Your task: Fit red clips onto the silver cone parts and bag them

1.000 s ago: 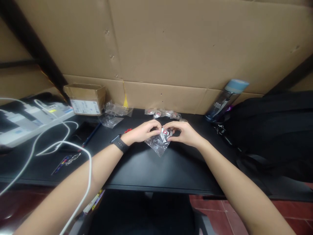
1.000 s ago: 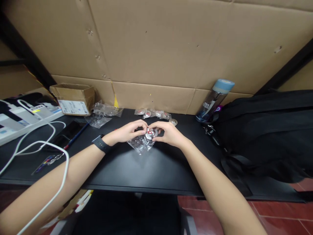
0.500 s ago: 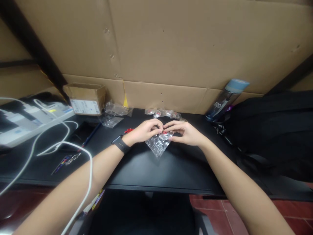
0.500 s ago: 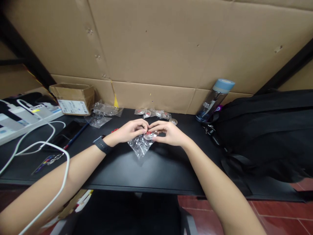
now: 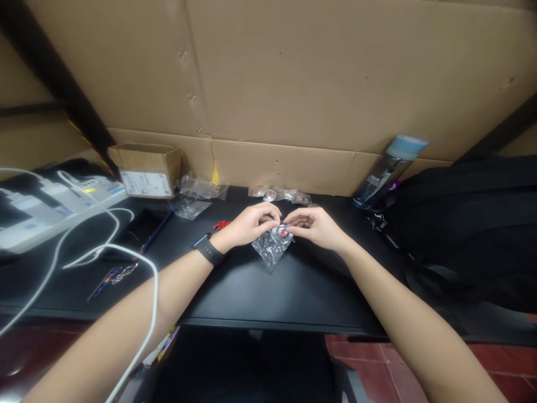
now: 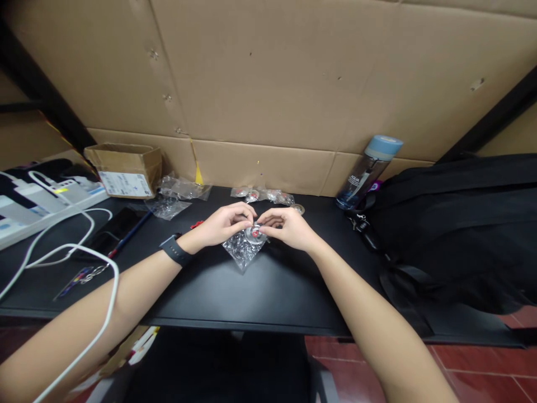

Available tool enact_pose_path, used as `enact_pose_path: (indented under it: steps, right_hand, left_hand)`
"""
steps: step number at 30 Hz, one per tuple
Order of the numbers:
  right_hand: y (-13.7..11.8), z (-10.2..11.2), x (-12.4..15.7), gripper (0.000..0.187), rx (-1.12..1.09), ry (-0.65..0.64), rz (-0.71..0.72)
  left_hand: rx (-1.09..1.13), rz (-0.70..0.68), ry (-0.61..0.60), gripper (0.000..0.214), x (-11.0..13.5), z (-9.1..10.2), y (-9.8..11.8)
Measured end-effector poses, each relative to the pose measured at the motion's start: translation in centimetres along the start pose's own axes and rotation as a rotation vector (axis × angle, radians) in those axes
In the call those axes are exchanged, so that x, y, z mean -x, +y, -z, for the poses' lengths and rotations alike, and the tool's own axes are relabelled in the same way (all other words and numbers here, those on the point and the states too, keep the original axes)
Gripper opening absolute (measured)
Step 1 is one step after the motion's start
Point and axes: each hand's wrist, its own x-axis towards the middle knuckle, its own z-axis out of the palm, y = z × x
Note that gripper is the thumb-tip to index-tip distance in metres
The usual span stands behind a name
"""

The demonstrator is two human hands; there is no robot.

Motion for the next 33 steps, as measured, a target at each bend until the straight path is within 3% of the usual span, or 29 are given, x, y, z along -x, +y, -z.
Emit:
enact_pose_path:
  steps: [7, 12, 18, 24, 28, 33]
  right_hand:
    - [0.5, 0.0, -0.3, 0.041, 0.073, 0.023, -0.010]
    - [0.9, 0.8, -0.2, 0.031, 0.022, -0.083, -0.138]
    - [0.5, 0.8, -0.1, 0.040, -0.087, -0.226, -0.231]
    - [0.7, 0.9, -0.1, 0.049, -0.058, -0.121, -0.263]
    - [1.0, 1.0, -0.1, 0.041, 0.027, 0.000, -0.142]
    - [0.6, 0.7, -0.2, 0.033, 0.056, 0.000, -0.070]
  left_hand:
    - [0.019, 0.018, -0.009, 0.013, 0.1, 0.1, 0.0]
    - [0.110, 0.045, -0.007, 0.015, 0.0, 0.1, -0.1]
    - [0.148, 0.051, 0.005, 0.016, 0.0, 0.2, -0.6]
    - [0.159, 0.039, -0.021, 0.018, 0.0, 0.2, -0.6]
    - [0.170, 0.055, 0.002, 0.021, 0.0, 0.2, -1.0]
    - [0.197, 0.173, 0.024, 0.031, 0.2, -0.3, -1.2]
